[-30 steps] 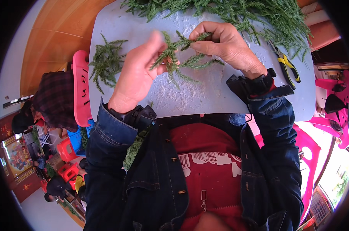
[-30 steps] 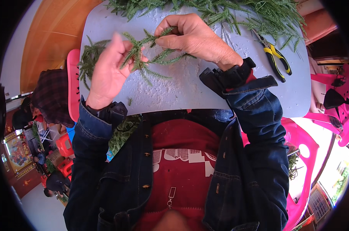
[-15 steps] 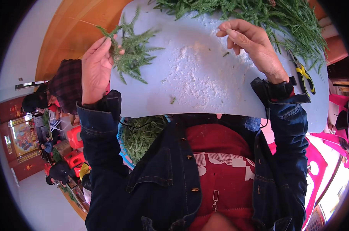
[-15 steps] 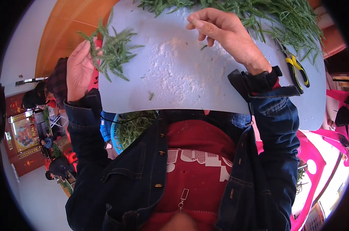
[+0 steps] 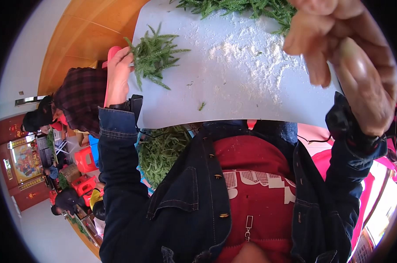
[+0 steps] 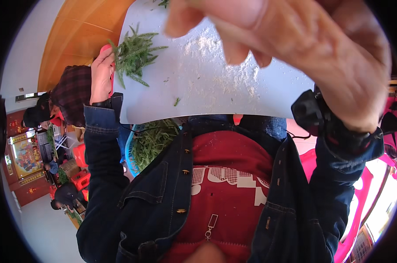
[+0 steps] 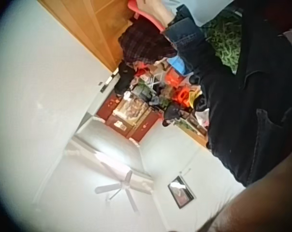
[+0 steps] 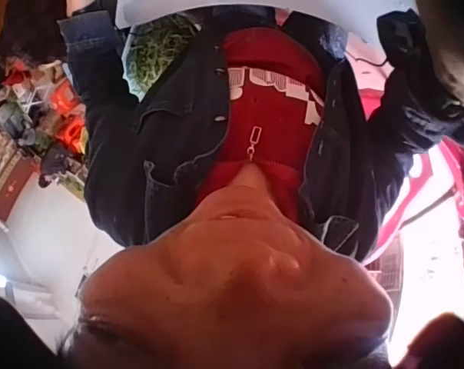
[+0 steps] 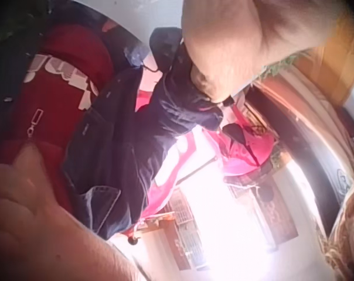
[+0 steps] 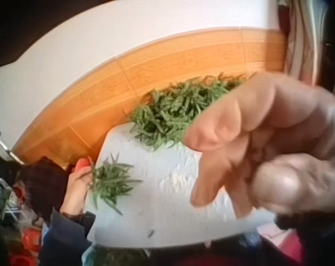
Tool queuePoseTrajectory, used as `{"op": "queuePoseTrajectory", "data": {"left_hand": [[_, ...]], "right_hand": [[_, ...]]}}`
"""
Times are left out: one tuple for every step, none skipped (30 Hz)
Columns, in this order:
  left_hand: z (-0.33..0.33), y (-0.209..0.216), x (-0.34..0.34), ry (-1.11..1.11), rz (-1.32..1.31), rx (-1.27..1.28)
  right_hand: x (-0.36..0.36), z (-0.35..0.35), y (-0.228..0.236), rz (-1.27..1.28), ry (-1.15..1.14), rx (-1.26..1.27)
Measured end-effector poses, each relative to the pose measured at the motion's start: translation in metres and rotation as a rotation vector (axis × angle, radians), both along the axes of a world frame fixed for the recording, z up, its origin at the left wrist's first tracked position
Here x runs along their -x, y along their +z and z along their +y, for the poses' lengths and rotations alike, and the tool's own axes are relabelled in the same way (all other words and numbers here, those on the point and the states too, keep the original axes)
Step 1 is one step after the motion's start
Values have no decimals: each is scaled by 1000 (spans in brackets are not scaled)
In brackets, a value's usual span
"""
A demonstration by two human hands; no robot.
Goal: The recorder is sorting and cleaning small green plant sprigs on a table.
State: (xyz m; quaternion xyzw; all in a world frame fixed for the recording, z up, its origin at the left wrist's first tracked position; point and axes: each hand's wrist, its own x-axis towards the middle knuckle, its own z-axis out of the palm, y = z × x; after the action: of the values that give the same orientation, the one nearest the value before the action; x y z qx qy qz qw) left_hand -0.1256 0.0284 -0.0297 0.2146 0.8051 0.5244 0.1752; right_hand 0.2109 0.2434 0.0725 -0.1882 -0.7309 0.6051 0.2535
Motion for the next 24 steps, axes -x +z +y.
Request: {"op": "queuePoseTrajectory", "data": {"left_hand": [[0,4,-1,14,-31,-6],[-1,5,-4,6,-27,-16],[-4,6,-9,33,-31,-62],[-5,7,-14,60,-27,-114],[-5,9,-18,86,-24,-167],[-7,8,-20,78,-9,-184],[-8,6,-21,73,60,-198],[-9,5,-22,68,129,-213],[-13,5,-25,66,191,-221],[-15,8,-27,61,197,-233],[-13,11,-29,72,200,-224],[-12,13,-31,84,202,-215],[-12,15,-33,97,204,-205],[-11,16,-37,89,210,-216],[-11,16,-43,61,231,-230],[-13,15,-48,36,253,-240],[-14,13,-54,10,276,-250],[-14,12,-60,-17,298,-259],[-12,14,-63,-49,319,-268],[-8,15,-64,-81,338,-276],[-2,18,-64,-94,340,-280],[4,22,-65,-108,364,-287],[10,25,-65,-123,385,-295],[8,29,-70,-129,402,-296]], "right_hand": [[-5,-3,5,15,-4,-8],[-10,-7,10,31,-8,-17],[-14,-10,15,48,-11,-27],[-18,-11,19,73,-13,-42],[-23,-13,24,99,-16,-59],[-25,-14,28,127,-19,-75],[-27,-16,32,155,-21,-92],[-29,-17,36,183,-24,-110],[-32,-20,39,204,-25,-121],[-35,-23,41,223,-25,-132],[-39,-23,43,241,-25,-148],[-42,-23,45,259,-23,-163],[-44,-23,47,276,-20,-177],[-48,-24,47,295,-22,-188],[-51,-24,46,313,-25,-198],[-52,-24,44,334,-23,-205],[-55,-24,42,354,-22,-211],[-57,-24,40,374,-23,-217],[-60,-24,40,393,-28,-223],[-64,-24,41,410,-34,-228],[-67,-24,41,424,-41,-233],[-70,-24,42,435,-49,-238],[-74,-25,43,444,-56,-244],[-80,-28,47,448,-56,-242]]}}
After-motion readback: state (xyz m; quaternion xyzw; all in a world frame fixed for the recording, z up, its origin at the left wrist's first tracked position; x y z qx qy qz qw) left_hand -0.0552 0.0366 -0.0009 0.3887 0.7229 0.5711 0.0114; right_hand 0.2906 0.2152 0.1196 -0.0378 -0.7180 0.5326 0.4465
